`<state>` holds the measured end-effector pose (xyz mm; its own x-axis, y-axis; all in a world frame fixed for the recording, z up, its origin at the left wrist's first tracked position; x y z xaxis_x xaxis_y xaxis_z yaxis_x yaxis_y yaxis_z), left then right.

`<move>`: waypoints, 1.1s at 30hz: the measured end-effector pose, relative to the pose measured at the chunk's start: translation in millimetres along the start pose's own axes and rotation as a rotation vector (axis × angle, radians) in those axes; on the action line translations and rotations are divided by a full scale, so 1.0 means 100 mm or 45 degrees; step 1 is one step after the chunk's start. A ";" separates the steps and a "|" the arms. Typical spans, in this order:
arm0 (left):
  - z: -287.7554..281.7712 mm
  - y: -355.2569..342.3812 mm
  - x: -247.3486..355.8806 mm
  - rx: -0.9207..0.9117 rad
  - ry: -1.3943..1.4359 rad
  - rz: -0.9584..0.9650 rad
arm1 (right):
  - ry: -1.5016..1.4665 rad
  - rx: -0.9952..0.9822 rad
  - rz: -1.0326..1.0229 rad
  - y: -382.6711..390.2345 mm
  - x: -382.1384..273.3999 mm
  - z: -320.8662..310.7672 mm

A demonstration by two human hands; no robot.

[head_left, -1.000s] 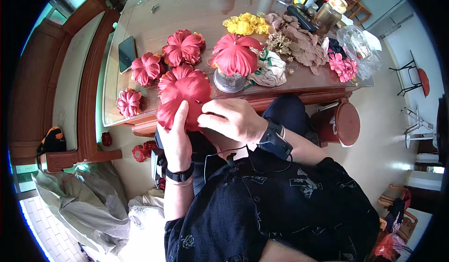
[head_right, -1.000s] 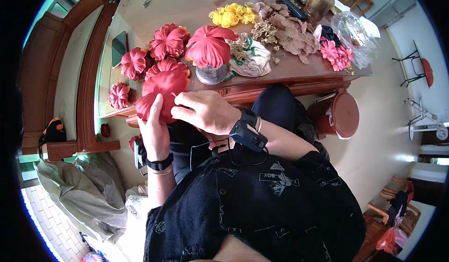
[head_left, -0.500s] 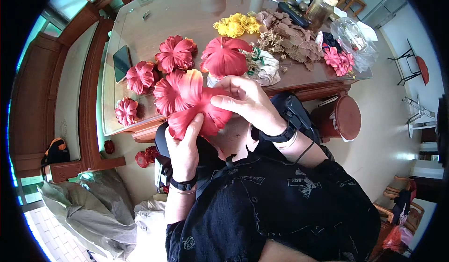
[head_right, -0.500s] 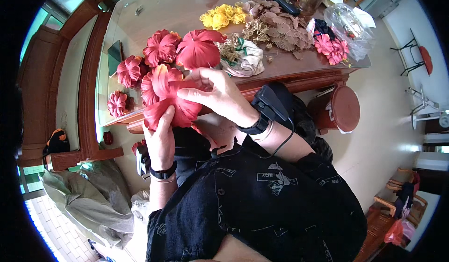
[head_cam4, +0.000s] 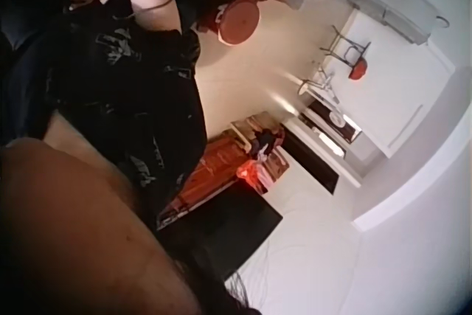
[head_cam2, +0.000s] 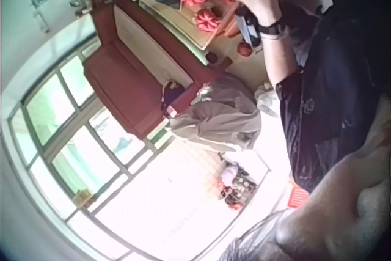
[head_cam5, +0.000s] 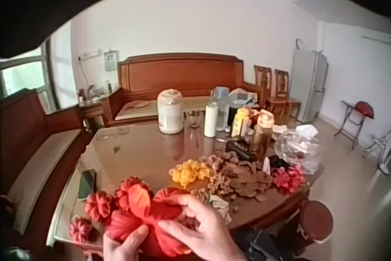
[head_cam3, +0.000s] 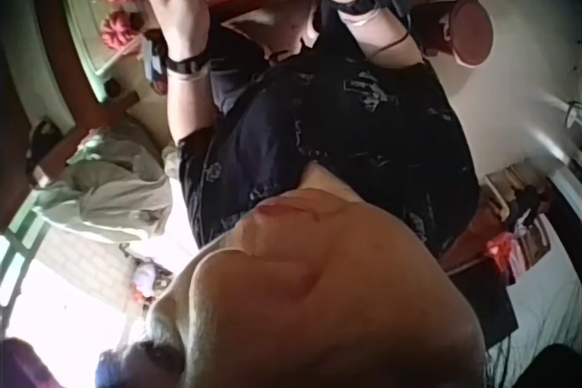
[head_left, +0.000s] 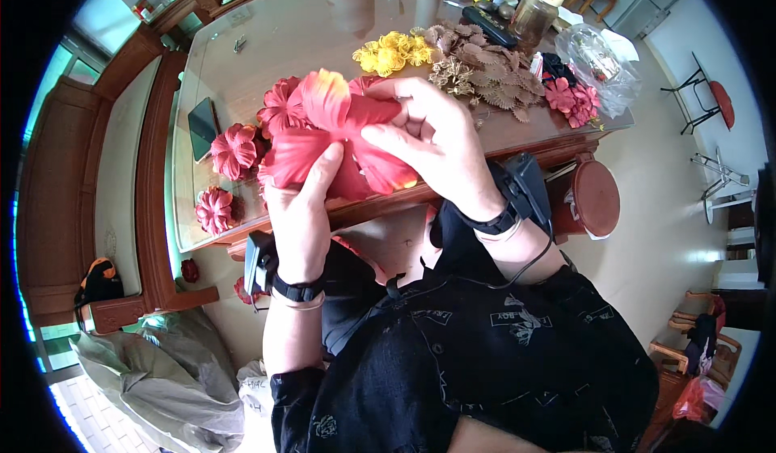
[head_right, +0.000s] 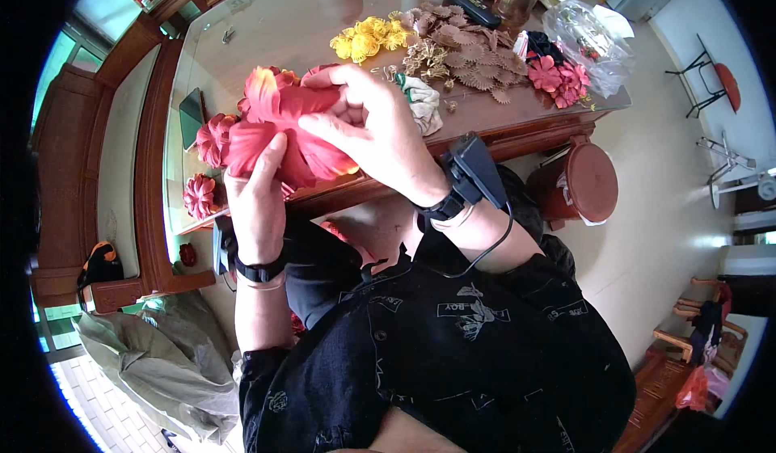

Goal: The recorder is assembling decorative flowers using red ribbon and small yellow floral elements.

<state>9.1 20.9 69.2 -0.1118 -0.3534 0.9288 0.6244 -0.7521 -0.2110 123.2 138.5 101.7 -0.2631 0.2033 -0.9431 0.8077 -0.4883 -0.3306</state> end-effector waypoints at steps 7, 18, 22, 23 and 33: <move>0.17 -0.55 -0.10 -0.114 0.181 -0.083 | 0.196 0.177 -0.059 -0.37 0.07 -0.39; 0.18 -0.65 -0.24 -0.081 0.300 -0.171 | 0.351 0.280 -0.167 -0.48 0.28 -0.56; 0.16 -0.67 -0.26 -0.076 0.318 -0.152 | 0.314 0.259 -0.193 -0.49 0.26 -0.53; 0.16 -0.67 -0.27 -0.071 0.312 -0.155 | 0.312 0.256 -0.196 -0.50 0.27 -0.52; 0.06 -0.65 -0.45 -0.107 0.355 -0.243 | 0.372 0.166 -0.096 -0.45 0.30 -0.51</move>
<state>-21.4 89.1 43.4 -0.4348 -0.3315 0.8373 0.5072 -0.8585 -0.0764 106.0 209.9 90.4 -0.1421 0.4688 -0.8718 0.7121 -0.5633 -0.4190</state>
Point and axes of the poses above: each hand's wrist, its own y-axis away from the middle knuckle, its own z-axis out of the palm, x = y × z, the point moved 7 cm from there along -y, towards the middle knuckle, and after that the axes turned 7 degrees about -x, right-handed, at the moved point
